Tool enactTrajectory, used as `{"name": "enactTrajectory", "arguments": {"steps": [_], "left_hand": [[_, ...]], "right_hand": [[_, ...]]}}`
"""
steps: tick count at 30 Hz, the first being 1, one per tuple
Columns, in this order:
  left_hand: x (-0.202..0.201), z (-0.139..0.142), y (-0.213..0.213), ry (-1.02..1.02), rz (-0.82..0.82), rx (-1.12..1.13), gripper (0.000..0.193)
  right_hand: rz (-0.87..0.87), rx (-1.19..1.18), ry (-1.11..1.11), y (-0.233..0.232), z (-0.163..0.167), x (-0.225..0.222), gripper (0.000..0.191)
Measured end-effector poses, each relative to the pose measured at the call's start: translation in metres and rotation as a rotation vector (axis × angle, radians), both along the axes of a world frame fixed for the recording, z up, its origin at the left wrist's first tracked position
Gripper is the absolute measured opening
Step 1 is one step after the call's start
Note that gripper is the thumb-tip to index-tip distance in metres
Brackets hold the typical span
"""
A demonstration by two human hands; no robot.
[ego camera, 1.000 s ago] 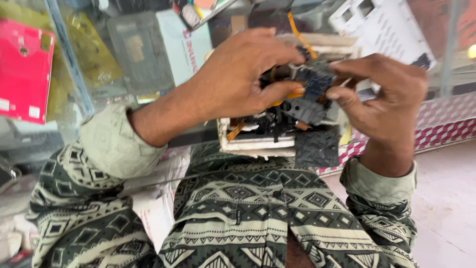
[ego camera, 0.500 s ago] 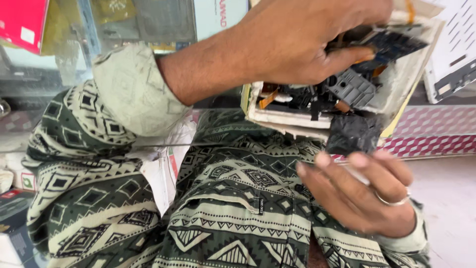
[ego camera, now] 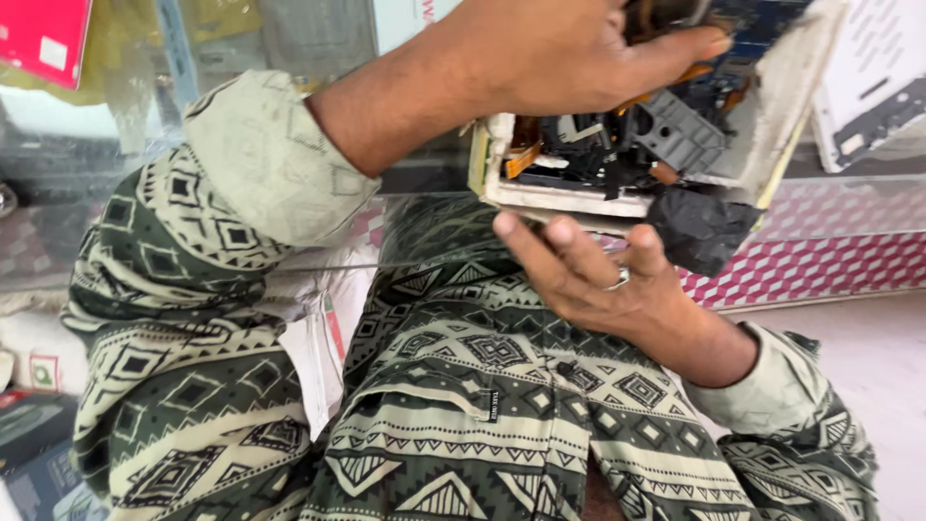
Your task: The person holds a white box filled with phone components and flex cables and picks through its contents, lifting out parts such as a camera module and circuit boards, turning them over and placing them back. They then move the box aside, pick up a white branded box, and continue picking through the parts inside it.
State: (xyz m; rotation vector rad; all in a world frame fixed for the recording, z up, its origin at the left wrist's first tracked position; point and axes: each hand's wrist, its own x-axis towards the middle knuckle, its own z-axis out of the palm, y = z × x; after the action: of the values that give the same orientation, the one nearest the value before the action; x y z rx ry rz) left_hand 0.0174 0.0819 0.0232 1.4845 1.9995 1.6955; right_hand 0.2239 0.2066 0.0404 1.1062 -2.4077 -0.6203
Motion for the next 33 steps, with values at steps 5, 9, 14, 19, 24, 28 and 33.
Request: {"name": "enactTrajectory", "arguments": {"steps": [5,9,14,19,24,28,33], "left_hand": [[-0.005,0.012,-0.008,0.079,0.001,0.023,0.031],[-0.002,0.016,-0.011,0.033,-0.024,-0.053,0.036],[-0.008,0.039,-0.015,0.460,-0.181,-0.026,0.028],[-0.002,0.051,-0.011,0.633,-0.234,-0.089,0.021],[-0.006,0.050,-0.007,0.655,-0.218,-0.072,0.022],[-0.010,0.054,-0.018,0.618,-0.190,-0.104,0.022],[-0.010,0.052,-0.018,0.659,-0.171,-0.091,0.024]], "right_hand": [[0.078,-0.370,-0.280,0.033,0.053,0.032,0.019],[-0.344,-0.674,-0.049,0.108,0.049,0.022,0.012],[-0.408,-0.760,-0.063,0.166,0.030,0.003,0.007],[-0.407,-0.713,-0.077,0.148,0.047,-0.029,0.005],[-0.288,-0.622,-0.081,0.112,0.077,-0.071,0.007],[-0.277,-0.649,-0.196,0.091,0.092,-0.086,0.008],[-0.343,-0.675,-0.313,0.088,0.081,-0.083,0.010]]}}
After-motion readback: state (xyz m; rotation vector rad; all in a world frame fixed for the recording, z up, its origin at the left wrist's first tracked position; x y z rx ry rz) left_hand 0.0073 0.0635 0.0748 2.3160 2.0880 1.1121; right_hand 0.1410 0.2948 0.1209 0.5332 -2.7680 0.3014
